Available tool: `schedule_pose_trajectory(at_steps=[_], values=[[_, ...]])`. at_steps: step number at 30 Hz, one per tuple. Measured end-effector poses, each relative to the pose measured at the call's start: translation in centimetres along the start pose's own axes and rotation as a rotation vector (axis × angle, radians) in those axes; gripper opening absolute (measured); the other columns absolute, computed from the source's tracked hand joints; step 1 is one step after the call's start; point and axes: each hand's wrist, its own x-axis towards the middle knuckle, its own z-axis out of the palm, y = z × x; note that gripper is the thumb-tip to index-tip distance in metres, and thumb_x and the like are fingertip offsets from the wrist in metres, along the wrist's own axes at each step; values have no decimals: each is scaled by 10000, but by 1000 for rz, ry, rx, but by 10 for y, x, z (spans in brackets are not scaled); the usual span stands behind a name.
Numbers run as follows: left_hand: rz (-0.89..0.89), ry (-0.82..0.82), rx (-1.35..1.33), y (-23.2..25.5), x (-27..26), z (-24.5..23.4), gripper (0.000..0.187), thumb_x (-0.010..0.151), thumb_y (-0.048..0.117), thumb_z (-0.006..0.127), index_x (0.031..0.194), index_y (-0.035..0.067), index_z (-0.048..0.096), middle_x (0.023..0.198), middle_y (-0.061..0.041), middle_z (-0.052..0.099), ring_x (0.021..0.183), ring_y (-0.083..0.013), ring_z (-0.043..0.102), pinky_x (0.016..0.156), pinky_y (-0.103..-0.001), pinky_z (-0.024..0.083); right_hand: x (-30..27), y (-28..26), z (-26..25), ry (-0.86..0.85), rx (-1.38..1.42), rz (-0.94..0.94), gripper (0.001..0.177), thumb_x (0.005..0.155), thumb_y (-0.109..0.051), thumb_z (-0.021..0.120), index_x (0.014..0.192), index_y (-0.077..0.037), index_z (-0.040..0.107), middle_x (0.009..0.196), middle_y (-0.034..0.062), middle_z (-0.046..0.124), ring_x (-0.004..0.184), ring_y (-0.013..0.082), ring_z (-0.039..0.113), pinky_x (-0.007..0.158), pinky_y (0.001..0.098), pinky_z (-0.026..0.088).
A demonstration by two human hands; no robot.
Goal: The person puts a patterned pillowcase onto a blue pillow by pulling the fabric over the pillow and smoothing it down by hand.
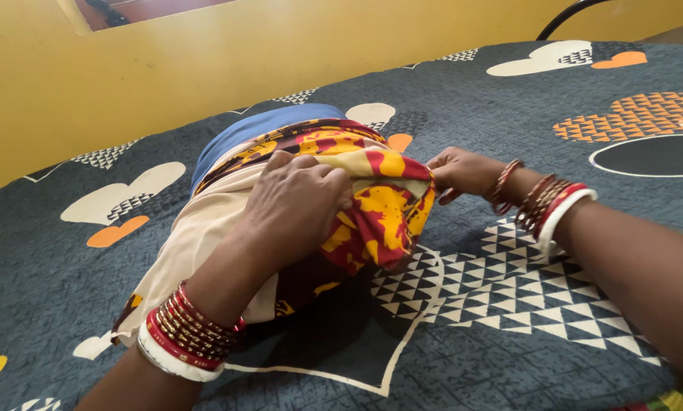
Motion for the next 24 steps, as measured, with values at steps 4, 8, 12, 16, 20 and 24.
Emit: schedule_pose_trajectory(at_steps=[4, 8, 12, 16, 20, 24], values=[[36, -51, -20, 7, 0, 1, 112, 897, 208, 611, 849, 135, 680, 856, -69, 735, 940, -274, 674, 915, -442, 418, 10, 3, 27, 257, -264, -150, 412, 882, -413, 710, 1130, -90, 777, 909, 44, 810, 808, 166, 757, 761, 357, 592], [27, -146, -51, 17, 2, 9, 78, 851, 170, 606, 840, 150, 680, 842, -66, 735, 928, -267, 681, 923, -434, 420, 32, 0, 49, 478, -522, -185, 416, 878, -450, 677, 1146, -155, 795, 994, 131, 783, 871, 282, 746, 791, 402, 565], [75, -136, -14, 24, 2, 18, 86, 883, 162, 604, 850, 133, 677, 849, -78, 729, 939, -274, 682, 944, -420, 425, 42, 5, 56, 479, -449, -92, 430, 892, -449, 674, 1160, -131, 779, 1006, 132, 779, 888, 290, 748, 794, 401, 557], [-44, -234, -118, 29, 4, 12, 134, 905, 245, 622, 890, 153, 717, 881, -74, 738, 952, -287, 684, 921, -458, 454, 28, 4, 28, -92, -134, 119, 444, 934, -407, 615, 1246, -109, 722, 1063, 48, 779, 889, 187, 728, 759, 369, 588], [-210, -192, -247, 33, 18, 16, 278, 909, 385, 661, 977, 124, 729, 1014, -125, 701, 984, -319, 669, 859, -475, 508, 0, -6, -4, -233, 98, 268, 463, 950, -431, 576, 1236, -85, 688, 1077, 69, 765, 888, 155, 729, 749, 382, 602], [-90, 128, -232, 28, 50, 36, 286, 879, 347, 677, 1031, 124, 769, 1140, -113, 703, 1074, -328, 652, 882, -469, 514, -3, -1, -1, -305, 143, 211, 437, 984, -429, 598, 1184, -50, 685, 1026, 111, 723, 889, 199, 704, 784, 403, 623]])
